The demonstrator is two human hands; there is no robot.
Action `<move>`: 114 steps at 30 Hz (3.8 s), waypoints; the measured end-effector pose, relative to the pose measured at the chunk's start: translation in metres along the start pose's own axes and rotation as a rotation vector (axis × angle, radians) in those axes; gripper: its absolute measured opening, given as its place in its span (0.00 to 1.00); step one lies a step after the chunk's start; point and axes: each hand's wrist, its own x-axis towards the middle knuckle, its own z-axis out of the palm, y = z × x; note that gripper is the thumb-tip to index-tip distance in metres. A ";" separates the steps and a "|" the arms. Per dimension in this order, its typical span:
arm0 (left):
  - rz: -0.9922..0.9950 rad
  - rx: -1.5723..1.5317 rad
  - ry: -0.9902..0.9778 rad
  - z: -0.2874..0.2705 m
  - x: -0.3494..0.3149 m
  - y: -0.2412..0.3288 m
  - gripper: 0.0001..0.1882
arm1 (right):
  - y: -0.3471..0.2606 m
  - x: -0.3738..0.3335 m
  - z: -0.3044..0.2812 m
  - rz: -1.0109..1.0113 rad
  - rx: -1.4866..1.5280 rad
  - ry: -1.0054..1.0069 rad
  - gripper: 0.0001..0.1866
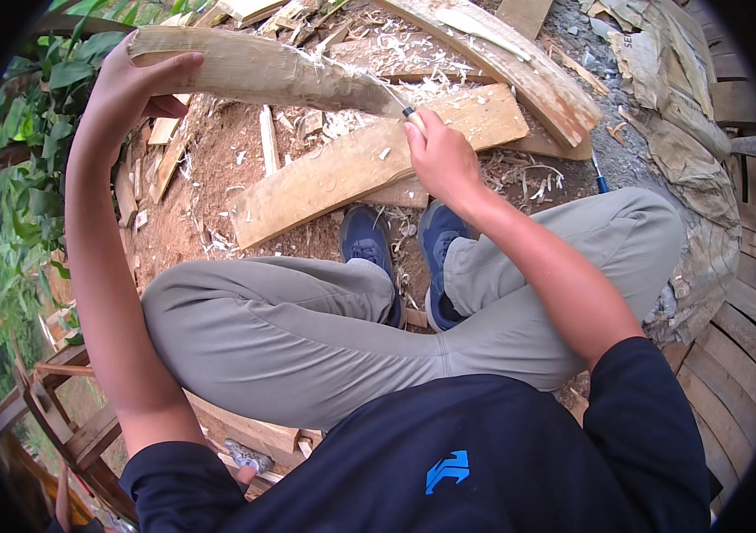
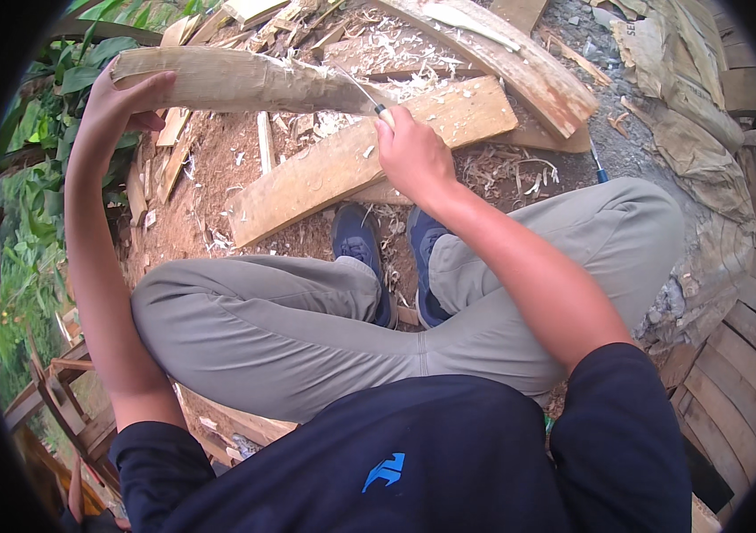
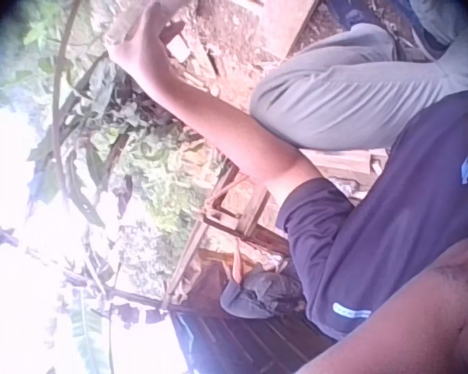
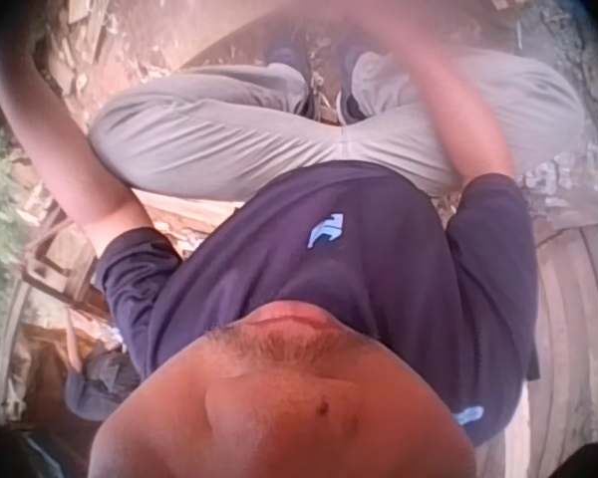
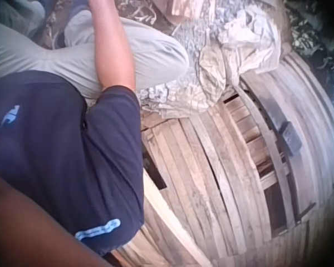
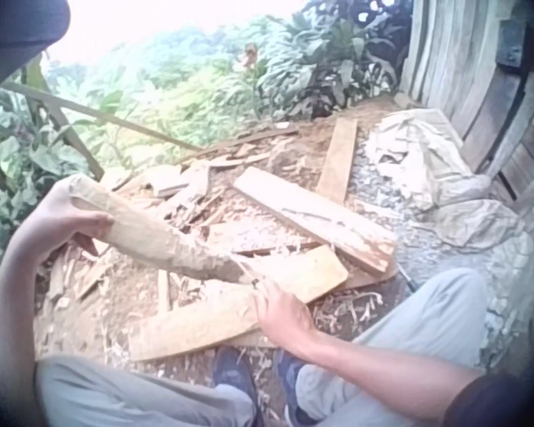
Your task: The person sits on the ground and carves a piece of wood using a knife. They hold the wood in their left hand and use the knife in their right hand to shave off thin strips of wood, creating shavings that fall onto the ground.
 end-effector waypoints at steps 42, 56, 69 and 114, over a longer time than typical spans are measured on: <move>-0.118 -0.148 -0.026 0.006 -0.009 0.028 0.27 | -0.020 -0.008 -0.015 -0.201 -0.180 0.008 0.12; -0.099 -0.115 0.017 -0.001 -0.010 0.026 0.29 | -0.042 -0.010 -0.025 -0.299 0.079 0.115 0.11; -0.069 -0.148 0.033 0.007 -0.013 0.032 0.28 | -0.050 -0.011 -0.029 -0.491 0.201 0.367 0.10; -0.133 -0.176 0.004 0.010 -0.004 0.026 0.30 | -0.030 -0.004 -0.028 -0.157 -0.263 -0.037 0.11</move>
